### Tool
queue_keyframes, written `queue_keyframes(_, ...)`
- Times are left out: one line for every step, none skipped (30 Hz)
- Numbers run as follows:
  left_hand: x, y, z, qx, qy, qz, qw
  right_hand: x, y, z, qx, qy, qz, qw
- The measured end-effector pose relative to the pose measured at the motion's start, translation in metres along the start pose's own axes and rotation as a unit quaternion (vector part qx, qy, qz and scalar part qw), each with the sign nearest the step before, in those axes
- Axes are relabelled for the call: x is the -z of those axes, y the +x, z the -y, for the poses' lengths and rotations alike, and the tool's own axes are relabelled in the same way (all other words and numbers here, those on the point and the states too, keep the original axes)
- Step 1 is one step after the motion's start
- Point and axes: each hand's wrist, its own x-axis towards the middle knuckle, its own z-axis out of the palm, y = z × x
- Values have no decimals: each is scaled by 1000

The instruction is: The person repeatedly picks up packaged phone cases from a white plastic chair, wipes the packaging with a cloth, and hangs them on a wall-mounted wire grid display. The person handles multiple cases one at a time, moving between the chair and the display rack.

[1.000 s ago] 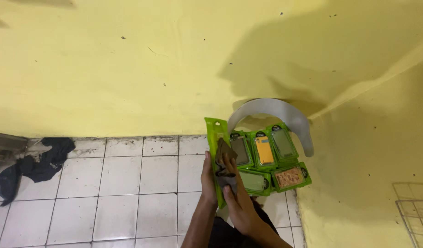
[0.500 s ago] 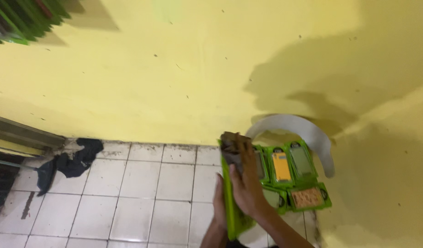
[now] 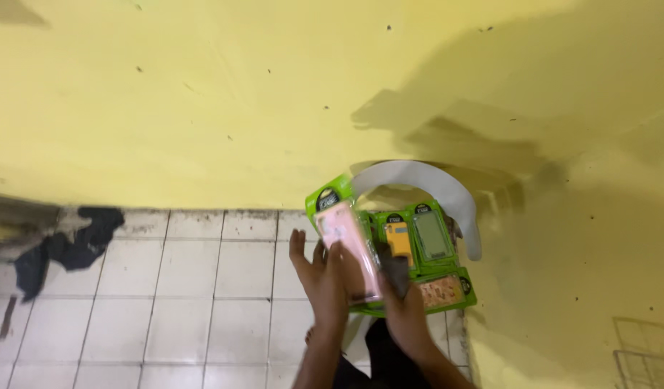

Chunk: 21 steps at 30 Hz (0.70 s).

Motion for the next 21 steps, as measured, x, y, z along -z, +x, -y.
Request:
queue_keyframes(-6, -3, 3, 66, 9, 4, 998, 18, 12, -5, -14, 40, -8, 999)
queue_keyframes(-15, 1, 4, 122, 13, 11, 992, 32, 30, -5, -18, 82, -15, 996)
queue_keyframes(-26, 4, 5, 177, 16, 20, 984, 46, 43, -4, -49, 98, 17, 994)
queue_keyframes(-37, 4, 8, 139, 2, 29, 990, 59, 53, -3, -84, 114, 50, 989)
queue_keyframes(-48, 4, 12, 101, -11, 39, 994, 71, 64, -1, -119, 129, 83, 981)
queue_keyframes(-56, 0, 17, 73, -21, 52, 996, 85, 73, 0, -132, 165, 77, 974)
queue_keyframes(-61, -2, 22, 92, -28, 13, 995, 96, 85, 3, -146, 201, 70, 966)
queue_keyframes(-65, -2, 27, 112, -38, -24, 993, 109, 92, 7, -159, 234, 60, 957)
queue_keyframes(-68, -4, 33, 131, -48, -61, 988, 120, 92, 10, -102, 144, 29, 984)
queue_keyframes(-71, -3, 39, 133, -95, -52, 985, 131, 95, 16, -41, 49, -2, 998)
queue_keyframes(-73, -2, 46, 134, -142, -44, 980, 138, 97, 23, 21, -46, -32, 998)
queue_keyframes(-74, -5, 54, 137, -187, -36, 972, 140, 94, 28, 75, -31, 16, 997)
queue_keyframes(-74, -8, 63, 155, -211, -16, 965, 136, 91, 32, 128, -15, 64, 990)
queue_keyframes(-76, -8, 74, 170, -235, 9, 957, 128, 91, 36, 183, 5, 110, 977)
queue_keyframes(-79, -10, 86, 185, -258, 34, 948, 118, 91, 39, 331, -109, 108, 931)
queue_keyframes(-79, -13, 98, 215, -294, 34, 931, 108, 91, 40, 465, -219, 105, 851)
queue_keyframes(-78, -17, 109, 244, -328, 34, 912, 102, 91, 40, 452, -249, 133, 846)
queue_keyframes(-77, -17, 120, 270, -363, 33, 891, 96, 90, 37, 441, -279, 160, 838)
queue_keyframes(-73, -16, 130, 275, -300, 13, 913, 94, 89, 32, 429, -308, 188, 828)
queue_keyframes(-64, -10, 134, 280, -236, -8, 931, 97, 88, 24, 430, -318, 217, 817)
queue_keyframes(-53, -2, 137, 284, -170, -28, 943, 101, 89, 13, 431, -328, 245, 804)
